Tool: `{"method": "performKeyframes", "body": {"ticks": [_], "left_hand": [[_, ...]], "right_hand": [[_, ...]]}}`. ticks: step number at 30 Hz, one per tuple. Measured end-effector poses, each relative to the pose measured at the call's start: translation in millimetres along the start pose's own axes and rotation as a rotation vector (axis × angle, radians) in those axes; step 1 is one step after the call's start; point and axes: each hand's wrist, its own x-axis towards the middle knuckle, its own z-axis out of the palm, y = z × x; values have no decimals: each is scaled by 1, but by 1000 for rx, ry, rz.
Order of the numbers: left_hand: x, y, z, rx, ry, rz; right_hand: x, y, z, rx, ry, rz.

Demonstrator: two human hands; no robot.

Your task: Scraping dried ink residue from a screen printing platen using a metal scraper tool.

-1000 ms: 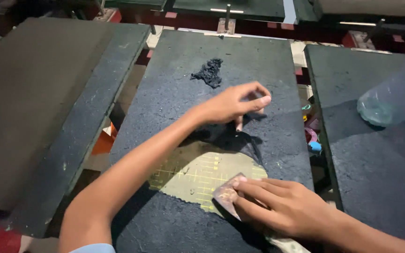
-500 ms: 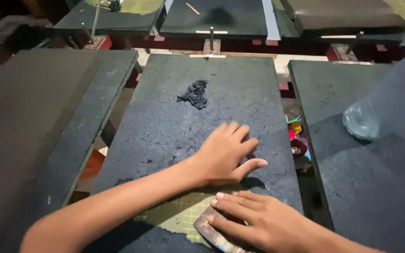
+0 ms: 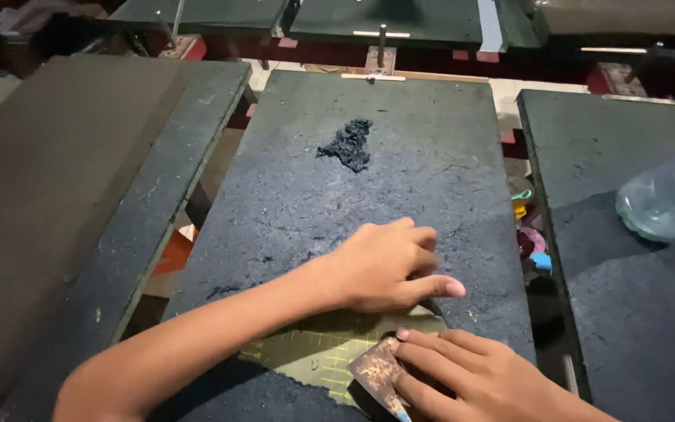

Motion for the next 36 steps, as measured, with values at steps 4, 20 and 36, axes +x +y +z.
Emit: {"method": "performKeyframes", "body": {"ticks": [4,20,36], "left_hand": [[-8,-11,-28,-126,-99,42],[-11,-11,-29,122,-379,-61],[-5,-46,-26,-205,-312,77]], "right_hand": [[-1,0,0,-35,33,-15],[8,2,-9,-44,-25,41],[23,15,1,-60,23,-11]]}}
